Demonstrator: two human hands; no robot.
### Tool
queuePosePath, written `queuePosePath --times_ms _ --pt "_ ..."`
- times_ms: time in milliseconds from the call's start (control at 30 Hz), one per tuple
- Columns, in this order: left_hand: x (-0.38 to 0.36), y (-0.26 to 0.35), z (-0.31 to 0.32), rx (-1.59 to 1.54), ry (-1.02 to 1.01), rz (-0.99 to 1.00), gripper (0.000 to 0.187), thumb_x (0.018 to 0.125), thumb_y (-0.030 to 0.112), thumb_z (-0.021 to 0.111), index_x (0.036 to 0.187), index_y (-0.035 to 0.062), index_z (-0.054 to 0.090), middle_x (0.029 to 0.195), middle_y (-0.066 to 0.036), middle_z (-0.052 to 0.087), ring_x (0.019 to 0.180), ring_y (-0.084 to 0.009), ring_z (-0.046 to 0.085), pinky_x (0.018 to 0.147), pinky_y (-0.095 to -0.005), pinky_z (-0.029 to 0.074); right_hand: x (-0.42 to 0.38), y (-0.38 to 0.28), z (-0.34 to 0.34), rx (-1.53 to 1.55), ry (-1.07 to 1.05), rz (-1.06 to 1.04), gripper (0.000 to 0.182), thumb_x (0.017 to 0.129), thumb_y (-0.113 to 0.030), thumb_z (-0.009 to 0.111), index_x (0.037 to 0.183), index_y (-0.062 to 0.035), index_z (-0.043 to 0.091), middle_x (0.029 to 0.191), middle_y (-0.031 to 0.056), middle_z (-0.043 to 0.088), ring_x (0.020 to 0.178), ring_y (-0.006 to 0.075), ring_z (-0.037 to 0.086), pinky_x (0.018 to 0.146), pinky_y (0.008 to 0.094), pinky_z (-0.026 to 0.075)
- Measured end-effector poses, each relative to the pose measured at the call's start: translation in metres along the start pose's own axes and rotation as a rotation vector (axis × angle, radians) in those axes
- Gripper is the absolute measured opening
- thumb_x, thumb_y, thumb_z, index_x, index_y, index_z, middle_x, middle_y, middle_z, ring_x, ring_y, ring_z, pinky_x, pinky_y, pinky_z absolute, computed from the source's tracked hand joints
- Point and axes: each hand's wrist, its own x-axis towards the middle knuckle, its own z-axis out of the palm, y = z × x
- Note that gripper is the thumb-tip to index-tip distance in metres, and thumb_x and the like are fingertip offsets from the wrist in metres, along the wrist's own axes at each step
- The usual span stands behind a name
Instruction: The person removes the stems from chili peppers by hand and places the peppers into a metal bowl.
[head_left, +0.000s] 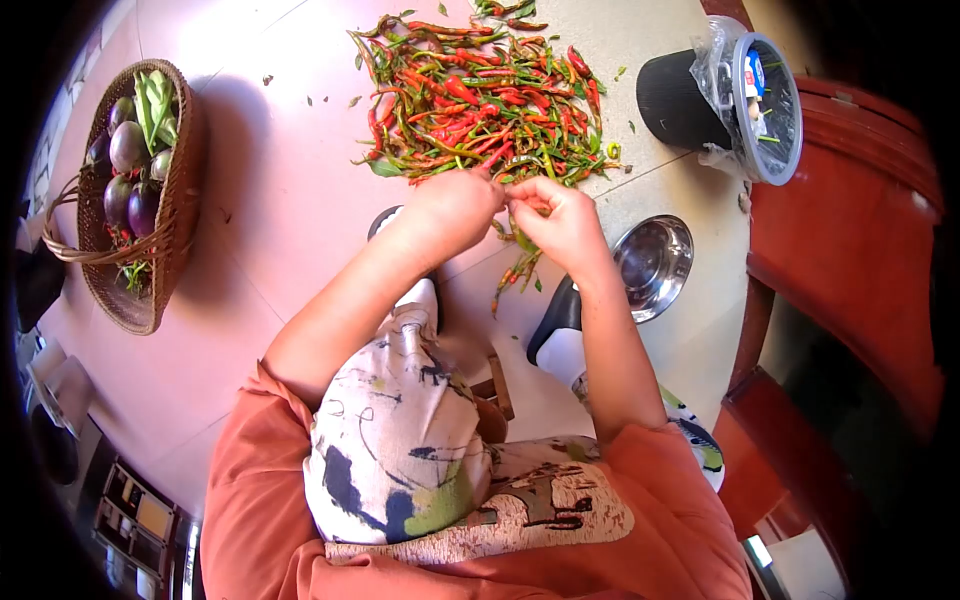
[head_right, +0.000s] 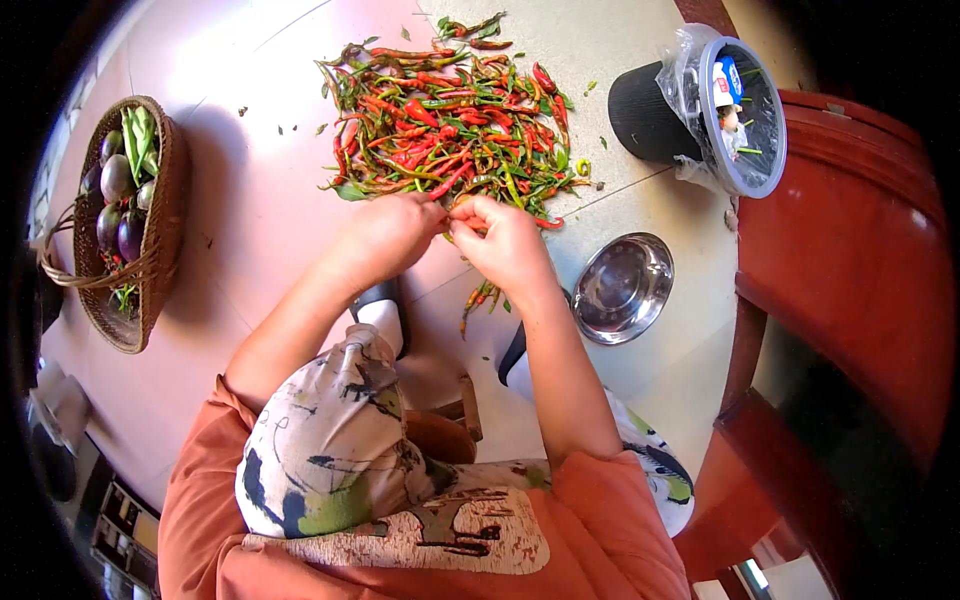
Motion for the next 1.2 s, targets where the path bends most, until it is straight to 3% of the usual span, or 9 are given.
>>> queuePosePath --times_ms 167,400,433,533,700,800,967,1133,1200 --pt "0.012 0.01 0.025 0.095 -0.092 0.076 0.011 0.074 0.014 0.056 0.078 0.0067 0.061 0.076 -0.009 0.061 0.071 -0.025 0.061 0.062 -0.0367 0.05 -0.012 0.046 -0.003 -0.203 0.072 -0.001 0.014 0.075 -0.008 0.06 0.085 0.0015 0.061 0.07 0.0044 0.063 0.063 0.0087 0.058 0.058 0.0236 0.047" --pt "0.041 0.006 0.052 -0.418 0.068 0.229 0.015 0.078 0.01 0.058 0.092 0.0055 0.062 0.075 -0.009 0.061 0.07 -0.0244 0.06 0.063 -0.0351 0.049 -0.017 0.075 -0.045 0.748 0.171 0.503 0.008 0.079 -0.005 0.055 0.085 -0.0024 0.058 0.069 0.0029 0.057 0.053 0.0069 0.046 0.048 0.0207 0.038" --pt "0.043 0.0 0.055 -0.419 0.065 0.227 0.015 0.078 0.01 0.058 0.092 0.0055 0.062 0.075 -0.009 0.061 0.07 -0.0244 0.06 0.063 -0.0351 0.049 -0.013 0.064 -0.061 0.736 0.251 0.436 0.01 0.079 -0.005 0.055 0.087 -0.0017 0.059 0.069 0.0029 0.057 0.055 0.0063 0.047 0.049 0.02 0.039" --pt "0.047 -0.02 0.063 -1.088 -0.068 -0.395 0.021 0.09 0.015 0.05 0.109 0.0064 0.054 0.066 -0.001 0.057 0.059 -0.0084 0.054 0.052 -0.0239 0.044 0.01 0.006 -0.145 0.282 0.584 -0.045 0.016 0.085 -0.014 0.056 0.092 -0.0014 0.062 0.082 0.0037 0.06 0.06 0.0047 0.049 0.054 0.0182 0.04" --pt "0.061 -0.069 0.062 -1.683 0.15 -0.574 0.014 0.089 0.018 0.049 0.097 0.0077 0.052 0.078 -0.003 0.058 0.063 -0.0081 0.054 0.05 -0.021 0.043 0.061 -0.057 -0.278 -0.086 0.902 -0.376 0.046 0.082 -0.015 0.063 0.121 0.0044 0.048 0.107 0.0143 0.057 0.092 0.0155 0.056 0.08 0.0248 0.045" --pt "0.08 -0.093 0.053 -1.077 0.224 -0.46 0.018 0.083 0.022 0.06 0.091 0.0064 0.056 0.071 0.0 0.055 0.062 -0.0104 0.052 0.053 -0.0232 0.043 0.072 -0.064 -0.279 -0.352 1.115 -0.46 0.061 0.078 -0.019 0.068 0.127 0.0044 0.041 0.12 0.0191 0.048 0.108 0.0205 0.049 0.088 0.0292 0.042" --pt "0.105 -0.104 0.063 -0.166 0.101 -0.334 0.028 0.079 0.025 0.061 0.104 0.0157 0.061 0.075 -0.01 0.061 0.074 -0.0251 0.061 0.066 -0.0359 0.049 0.064 -0.03 -0.141 -0.161 0.701 -0.366 0.041 0.081 -0.008 0.063 0.12 -0.0058 0.049 0.106 0.006 0.054 0.095 0.0127 0.052 0.08 0.0257 0.045" --pt "0.098 -0.098 0.055 -0.208 0.26 -0.207 0.025 0.076 0.023 0.062 0.099 0.0127 0.064 0.085 -0.015 0.062 0.081 -0.0305 0.06 0.071 -0.0392 0.048 0.062 0.016 -0.045 -0.139 0.395 -0.294 0.027 0.083 -0.004 0.056 0.11 -0.0001 0.057 0.103 0.0089 0.06 0.087 0.0091 0.057 0.072 0.022 0.046" --pt "0.093 -0.106 0.048 -0.59 0.263 -0.327 0.022 0.08 0.021 0.063 0.095 0.0048 0.063 0.075 -0.006 0.061 0.069 -0.0183 0.059 0.064 -0.0295 0.047 0.066 0.016 -0.031 -0.004 0.338 -0.234 0.026 0.084 -0.004 0.055 0.109 0.0006 0.058 0.099 0.0084 0.062 0.083 0.0083 0.057 0.07 0.0211 0.046"
